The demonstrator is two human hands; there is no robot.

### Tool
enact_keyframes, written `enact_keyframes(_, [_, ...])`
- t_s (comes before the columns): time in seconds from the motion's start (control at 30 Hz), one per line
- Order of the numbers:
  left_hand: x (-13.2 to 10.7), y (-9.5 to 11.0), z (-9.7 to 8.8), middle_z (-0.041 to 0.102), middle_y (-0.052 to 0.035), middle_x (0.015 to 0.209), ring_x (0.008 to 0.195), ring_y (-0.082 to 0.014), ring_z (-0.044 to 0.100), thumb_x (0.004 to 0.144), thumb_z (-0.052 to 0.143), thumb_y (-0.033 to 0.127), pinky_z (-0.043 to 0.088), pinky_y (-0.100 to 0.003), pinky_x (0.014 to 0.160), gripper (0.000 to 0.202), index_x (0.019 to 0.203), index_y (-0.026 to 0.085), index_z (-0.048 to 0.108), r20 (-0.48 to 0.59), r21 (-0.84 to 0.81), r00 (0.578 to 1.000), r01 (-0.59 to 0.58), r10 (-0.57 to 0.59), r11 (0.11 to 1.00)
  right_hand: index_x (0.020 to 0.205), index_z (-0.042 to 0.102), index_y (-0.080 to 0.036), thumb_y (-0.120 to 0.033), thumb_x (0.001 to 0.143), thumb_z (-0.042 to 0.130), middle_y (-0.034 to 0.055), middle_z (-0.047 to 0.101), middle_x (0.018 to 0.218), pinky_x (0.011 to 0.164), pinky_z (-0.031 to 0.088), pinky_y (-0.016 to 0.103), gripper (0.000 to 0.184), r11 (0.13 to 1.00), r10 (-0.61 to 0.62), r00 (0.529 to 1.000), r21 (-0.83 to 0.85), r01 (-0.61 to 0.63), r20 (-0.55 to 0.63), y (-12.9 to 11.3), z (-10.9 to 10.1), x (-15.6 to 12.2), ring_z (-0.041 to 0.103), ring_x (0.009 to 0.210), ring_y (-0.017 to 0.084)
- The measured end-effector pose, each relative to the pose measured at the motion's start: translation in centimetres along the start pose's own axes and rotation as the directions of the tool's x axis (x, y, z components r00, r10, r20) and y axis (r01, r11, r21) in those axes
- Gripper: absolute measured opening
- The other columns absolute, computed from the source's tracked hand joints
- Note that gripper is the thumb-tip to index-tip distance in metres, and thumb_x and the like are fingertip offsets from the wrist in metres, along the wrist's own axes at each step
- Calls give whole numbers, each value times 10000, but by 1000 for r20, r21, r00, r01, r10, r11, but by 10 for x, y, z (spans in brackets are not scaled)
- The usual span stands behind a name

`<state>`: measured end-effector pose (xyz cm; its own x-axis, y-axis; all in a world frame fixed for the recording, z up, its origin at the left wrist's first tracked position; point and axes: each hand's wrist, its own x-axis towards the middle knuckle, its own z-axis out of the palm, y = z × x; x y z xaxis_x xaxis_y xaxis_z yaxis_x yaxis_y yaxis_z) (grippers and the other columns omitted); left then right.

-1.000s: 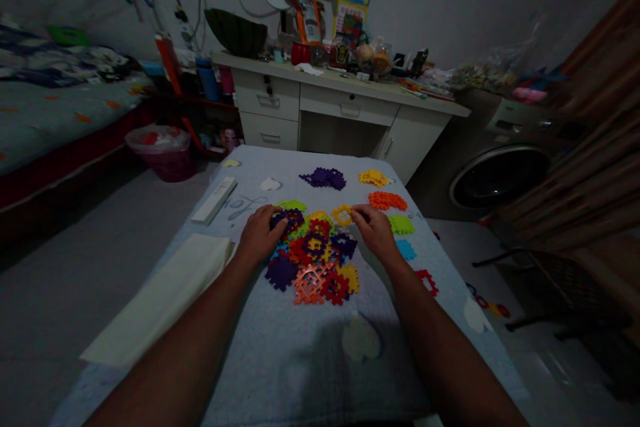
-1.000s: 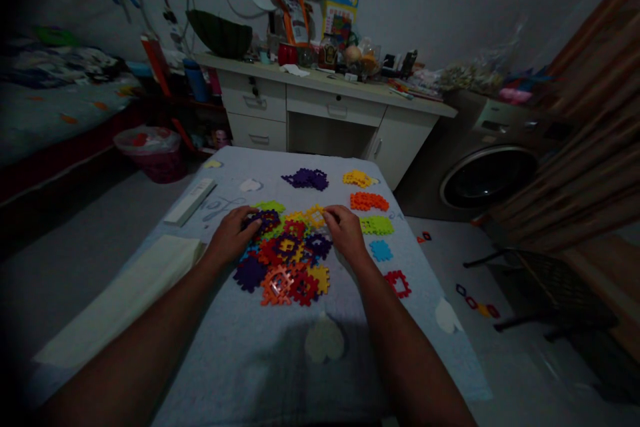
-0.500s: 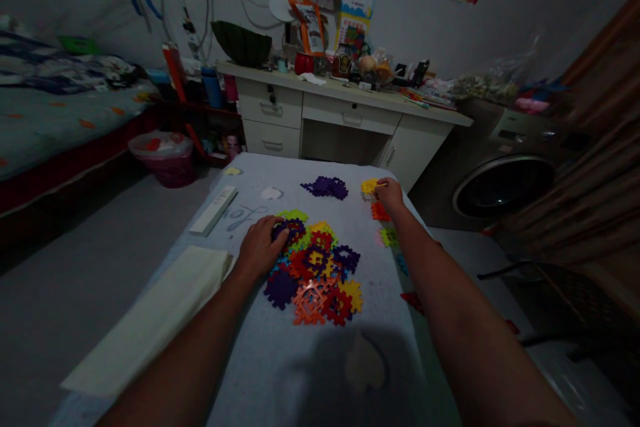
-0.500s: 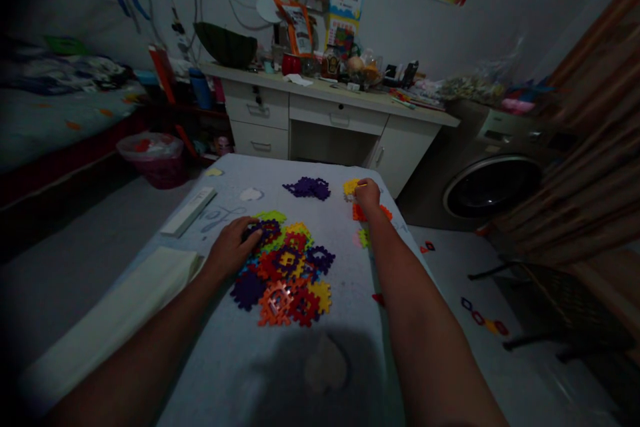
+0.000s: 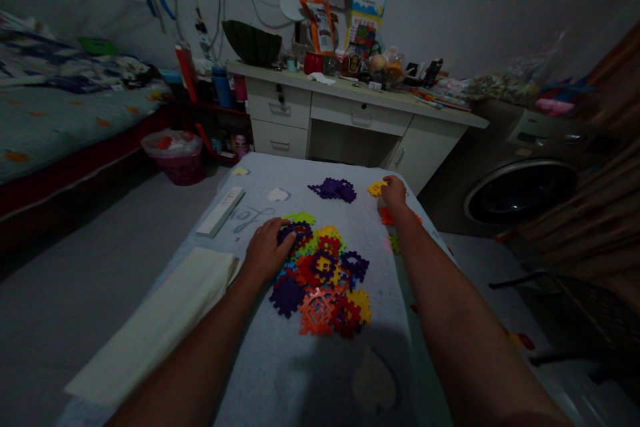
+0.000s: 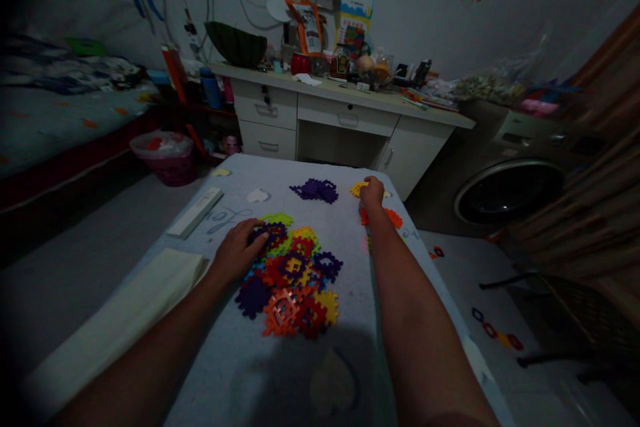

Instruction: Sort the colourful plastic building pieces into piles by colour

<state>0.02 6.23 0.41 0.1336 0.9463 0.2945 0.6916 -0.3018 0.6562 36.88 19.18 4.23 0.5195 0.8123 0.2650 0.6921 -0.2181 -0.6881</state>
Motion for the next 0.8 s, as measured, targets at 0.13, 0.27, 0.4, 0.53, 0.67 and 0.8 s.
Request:
enact_keyframes(0.13, [-1, -4, 3, 626, -115, 1246, 1145, -292, 575, 908, 464, 478, 434, -464, 1025, 419, 1177, 189, 604, -11, -11, 1000, 9, -9, 1000, 1005, 652, -198, -198, 686, 493, 122, 634, 1095, 945, 468, 404, 356, 991, -60, 998, 122, 61, -12, -11, -10, -24, 578, 1059, 247])
enact_keyframes(0.27, [-1, -3, 3, 617, -120, 1271, 1152, -295, 573, 914, 459, 503, 430, -465, 1027, 470, 1239, 183, 572, -15, -22, 999, 37, -37, 999, 937, 659, -193, -272, 719, 558, 65, 679, 939, 813, 503, 342, 254, 949, -222, 935, 280, 143, 276, -32, -20, -58, 622, 871, 201])
enact_keyframes(0.4, [-1, 1, 0, 636, -114, 1210, 1132, -290, 583, 904, 455, 478, 434, -459, 1022, 419, 1170, 185, 593, -4, -24, 1000, 22, -22, 999, 870, 682, -170, -317, 709, 661, 15, 682, 811, 727, 479, 288, 220, 909, -416, 595, 329, 256, 687, -56, -25, -92, 615, 750, 162])
enact_keyframes(0.53, [-1, 5, -2, 634, -105, 1200, 1150, -288, 575, 876, 475, 433, 435, -455, 1029, 370, 1131, 195, 596, -7, -26, 1000, 18, -19, 999, 878, 688, -158, -259, 702, 702, 2, 681, 782, 669, 457, 255, 203, 904, -379, 313, 275, 328, 871, -76, -22, -113, 596, 701, 143])
enact_keyframes(0.67, [-2, 6, -3, 626, -110, 1210, 1166, -293, 567, 862, 490, 420, 437, -460, 1036, 368, 1131, 191, 592, 2, -24, 1000, 31, -31, 999, 916, 688, -157, -211, 675, 750, 3, 677, 822, 640, 436, 225, 254, 862, -376, 293, 216, 458, 879, -89, -18, -125, 586, 720, 134])
enact_keyframes(0.8, [-2, 7, -4, 627, -102, 1206, 1167, -288, 570, 858, 505, 404, 446, -456, 1030, 352, 1133, 204, 598, 2, -19, 999, 43, -43, 999, 879, 690, -165, -168, 680, 741, -1, 666, 826, 609, 401, 210, 205, 796, -387, 262, 177, 578, 884, -95, -15, -133, 561, 703, 121])
